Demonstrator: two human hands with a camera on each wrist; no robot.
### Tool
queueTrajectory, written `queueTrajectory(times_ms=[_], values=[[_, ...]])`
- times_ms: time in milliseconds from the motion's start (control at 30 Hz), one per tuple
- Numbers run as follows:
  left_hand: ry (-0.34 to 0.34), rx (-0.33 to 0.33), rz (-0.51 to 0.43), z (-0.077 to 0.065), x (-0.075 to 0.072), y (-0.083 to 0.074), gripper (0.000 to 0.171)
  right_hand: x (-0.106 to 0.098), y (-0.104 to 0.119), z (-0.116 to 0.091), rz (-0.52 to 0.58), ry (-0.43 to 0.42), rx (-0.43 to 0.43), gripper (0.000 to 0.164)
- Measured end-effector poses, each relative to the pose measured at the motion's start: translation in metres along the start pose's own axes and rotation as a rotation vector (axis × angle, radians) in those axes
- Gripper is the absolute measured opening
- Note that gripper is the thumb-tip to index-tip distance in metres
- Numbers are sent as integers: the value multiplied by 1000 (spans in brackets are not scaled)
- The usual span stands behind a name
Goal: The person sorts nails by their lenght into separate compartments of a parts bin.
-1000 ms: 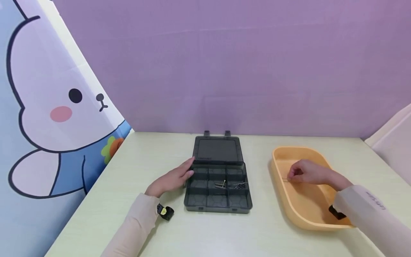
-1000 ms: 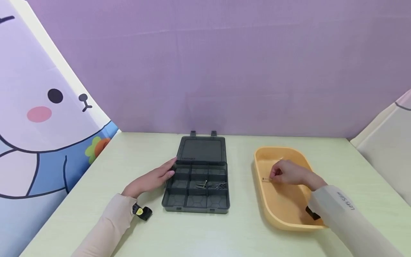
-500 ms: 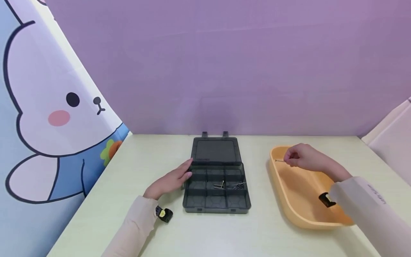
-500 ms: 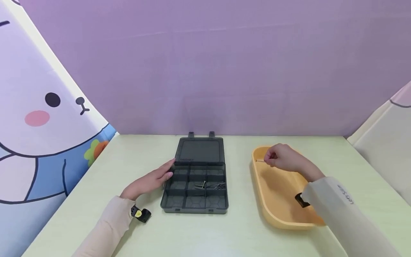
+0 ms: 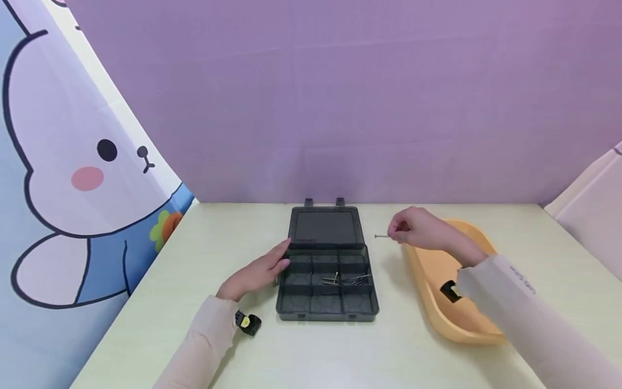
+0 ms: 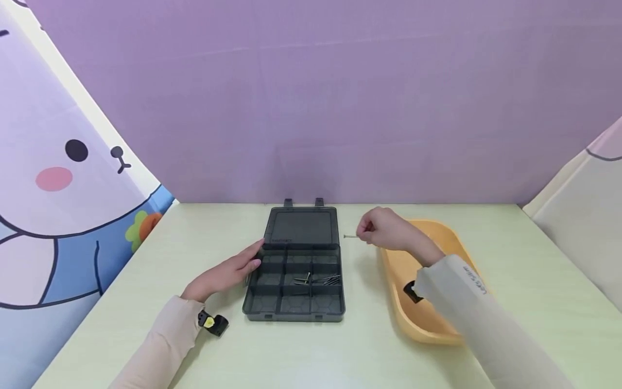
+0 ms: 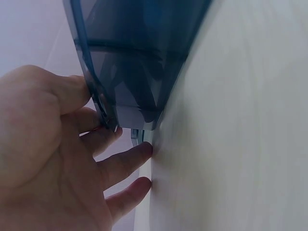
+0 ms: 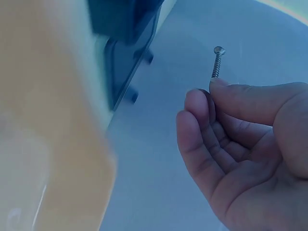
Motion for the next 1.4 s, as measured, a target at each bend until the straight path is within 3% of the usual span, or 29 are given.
queueTrajectory(times_ms=[300,733,1133,1400], values=[[4,8,-1,3,1,-5,58,28,31,25,-6,60,-74,11],[11,28,4,4,0,-2,58,68,60,39,43,131,-144,14],[-2,28,-4,3,0,5,57,84,63,48,-12,115,-139,13],[8,5,-11,3,2,8,58,87,57,48,24,131,-108,9]])
Point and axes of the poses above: each hand's wrist, its own z-axis towards the middle knuckle, its own x-axis out of the palm, y = z × x, the point moved 5 cm from there along z, towards the middle knuckle, and after that the axes turned 5 degrees about -z, right-handed, at the moved point
